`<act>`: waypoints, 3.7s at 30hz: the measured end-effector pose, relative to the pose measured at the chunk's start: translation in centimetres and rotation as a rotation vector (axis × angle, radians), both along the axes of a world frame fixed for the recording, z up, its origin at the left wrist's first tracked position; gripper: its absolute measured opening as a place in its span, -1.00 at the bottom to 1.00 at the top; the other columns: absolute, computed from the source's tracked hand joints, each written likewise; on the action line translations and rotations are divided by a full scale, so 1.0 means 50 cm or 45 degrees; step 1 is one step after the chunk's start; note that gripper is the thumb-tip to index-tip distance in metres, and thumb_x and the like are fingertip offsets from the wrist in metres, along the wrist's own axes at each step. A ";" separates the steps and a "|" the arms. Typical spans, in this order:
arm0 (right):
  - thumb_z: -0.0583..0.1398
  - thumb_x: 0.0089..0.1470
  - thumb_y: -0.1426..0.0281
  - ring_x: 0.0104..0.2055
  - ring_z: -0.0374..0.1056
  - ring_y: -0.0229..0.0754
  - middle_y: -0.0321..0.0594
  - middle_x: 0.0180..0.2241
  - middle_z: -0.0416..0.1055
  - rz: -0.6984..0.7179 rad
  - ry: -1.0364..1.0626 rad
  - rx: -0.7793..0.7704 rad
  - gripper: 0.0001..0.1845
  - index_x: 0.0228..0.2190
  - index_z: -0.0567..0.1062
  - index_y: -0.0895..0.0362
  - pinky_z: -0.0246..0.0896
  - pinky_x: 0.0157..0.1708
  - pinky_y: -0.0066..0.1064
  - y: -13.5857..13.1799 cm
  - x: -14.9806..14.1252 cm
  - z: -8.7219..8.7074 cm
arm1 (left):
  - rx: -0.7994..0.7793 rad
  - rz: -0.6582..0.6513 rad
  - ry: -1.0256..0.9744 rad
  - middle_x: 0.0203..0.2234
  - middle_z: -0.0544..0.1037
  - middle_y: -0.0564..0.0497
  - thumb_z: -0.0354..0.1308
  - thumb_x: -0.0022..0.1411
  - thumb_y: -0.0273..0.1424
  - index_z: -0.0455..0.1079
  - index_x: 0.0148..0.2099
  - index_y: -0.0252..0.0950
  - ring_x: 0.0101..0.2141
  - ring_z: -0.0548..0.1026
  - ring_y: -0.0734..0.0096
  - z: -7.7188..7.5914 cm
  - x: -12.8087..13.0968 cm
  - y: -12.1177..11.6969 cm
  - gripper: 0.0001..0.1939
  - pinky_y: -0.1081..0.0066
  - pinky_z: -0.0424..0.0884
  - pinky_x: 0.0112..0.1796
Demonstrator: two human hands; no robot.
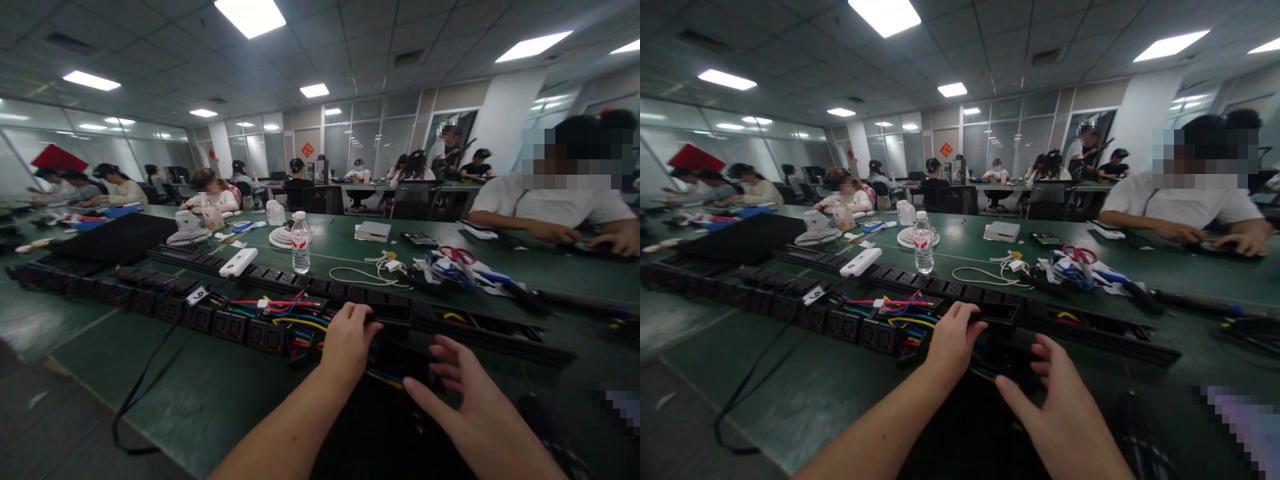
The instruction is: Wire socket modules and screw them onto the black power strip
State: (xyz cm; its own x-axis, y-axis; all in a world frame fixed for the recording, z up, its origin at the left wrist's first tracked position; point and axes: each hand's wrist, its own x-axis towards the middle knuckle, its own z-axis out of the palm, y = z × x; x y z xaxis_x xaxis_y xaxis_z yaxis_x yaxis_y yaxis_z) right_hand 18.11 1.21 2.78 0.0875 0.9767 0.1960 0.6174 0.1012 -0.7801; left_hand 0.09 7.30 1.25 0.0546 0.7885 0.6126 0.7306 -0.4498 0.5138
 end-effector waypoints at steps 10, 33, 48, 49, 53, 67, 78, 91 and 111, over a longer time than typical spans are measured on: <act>0.32 -0.17 0.02 0.10 0.32 0.11 0.10 0.07 0.39 0.198 0.542 -0.491 -0.13 0.09 0.20 0.14 0.18 0.15 -0.12 0.026 0.020 0.094 | 0.009 -0.066 -0.092 -0.30 0.47 0.01 0.17 0.27 -0.30 0.29 -0.17 -0.27 -0.26 0.47 0.29 -0.011 0.018 -0.015 -0.82 0.32 0.41 -0.19; 0.28 -0.18 0.46 -0.19 0.45 -0.10 -0.21 -0.15 0.47 0.531 0.027 -0.250 -0.37 0.00 0.30 0.07 0.37 -0.21 -0.30 0.105 0.041 0.074 | -0.054 -0.274 0.028 0.00 0.45 -0.08 0.46 -0.12 -0.31 0.24 0.12 -0.23 0.05 0.34 0.10 -0.028 -0.018 0.028 -0.24 0.08 0.25 0.08; 0.30 -0.10 0.47 -0.18 0.44 -0.02 -0.11 -0.15 0.51 0.218 -0.474 -0.073 -0.44 -0.02 0.36 0.13 0.28 -0.12 -0.21 0.084 0.033 0.076 | -0.113 -0.273 -0.022 -0.05 0.46 -0.08 0.45 -0.12 -0.37 0.28 0.06 -0.24 0.00 0.40 0.11 -0.028 -0.010 0.029 -0.31 0.08 0.31 0.04; 0.30 -0.10 0.47 -0.18 0.44 -0.01 -0.11 -0.15 0.51 0.213 -0.495 -0.067 -0.45 -0.02 0.36 0.13 0.28 -0.12 -0.20 0.084 0.033 0.075 | -0.112 -0.272 -0.025 -0.05 0.46 -0.09 0.46 -0.12 -0.37 0.28 0.06 -0.25 0.00 0.40 0.12 -0.028 -0.009 0.029 -0.31 0.09 0.31 0.04; 0.30 -0.08 0.46 -0.14 0.44 -0.01 -0.10 -0.15 0.51 0.203 -0.551 -0.032 -0.46 -0.02 0.37 0.14 0.26 -0.08 -0.21 0.087 0.030 0.073 | -0.108 -0.266 -0.039 -0.05 0.46 -0.07 0.46 -0.13 -0.37 0.28 0.06 -0.25 -0.01 0.40 0.15 -0.027 -0.008 0.029 -0.31 0.13 0.31 0.04; 0.29 0.05 0.39 -0.14 0.44 -0.06 -0.08 -0.12 0.49 0.094 -0.624 -0.057 -0.48 0.04 0.32 0.22 0.31 -0.07 -0.15 0.150 0.041 0.030 | -0.290 -0.293 0.368 -0.18 0.52 -0.08 0.18 0.14 -0.21 0.34 -0.06 -0.26 -0.13 0.46 0.13 0.005 -0.032 -0.014 -0.64 0.12 0.28 -0.02; 0.14 0.13 0.11 -0.23 0.46 0.11 0.07 -0.26 0.52 0.027 -0.796 -0.225 -0.52 -0.10 0.40 0.26 0.28 -0.25 -0.13 0.100 0.040 0.061 | -0.388 -0.411 0.355 -0.13 0.53 -0.08 0.29 0.04 -0.12 0.39 0.00 -0.23 -0.06 0.44 0.09 -0.012 -0.043 -0.008 -0.50 0.11 0.26 0.02; 0.27 -0.15 0.58 -0.25 0.40 -0.10 -0.26 -0.34 0.49 0.329 -0.698 -0.140 -0.78 -0.44 0.41 0.05 0.21 -0.28 -0.36 0.082 0.040 0.070 | -0.371 -0.402 0.300 -0.15 0.50 0.02 0.42 -0.11 -0.27 0.34 -0.06 -0.18 -0.08 0.43 0.16 -0.004 -0.030 -0.009 -0.46 0.14 0.16 0.00; 0.26 -0.05 0.54 -0.23 0.39 -0.08 -0.21 -0.32 0.48 0.306 -0.731 -0.109 -0.83 -0.40 0.40 0.08 0.16 -0.27 -0.34 0.090 0.044 0.054 | -0.357 -0.246 0.553 -0.23 0.60 0.03 0.01 0.35 -0.37 0.48 -0.11 -0.16 -0.15 0.49 0.27 0.000 -0.047 0.013 -0.78 0.23 0.26 -0.02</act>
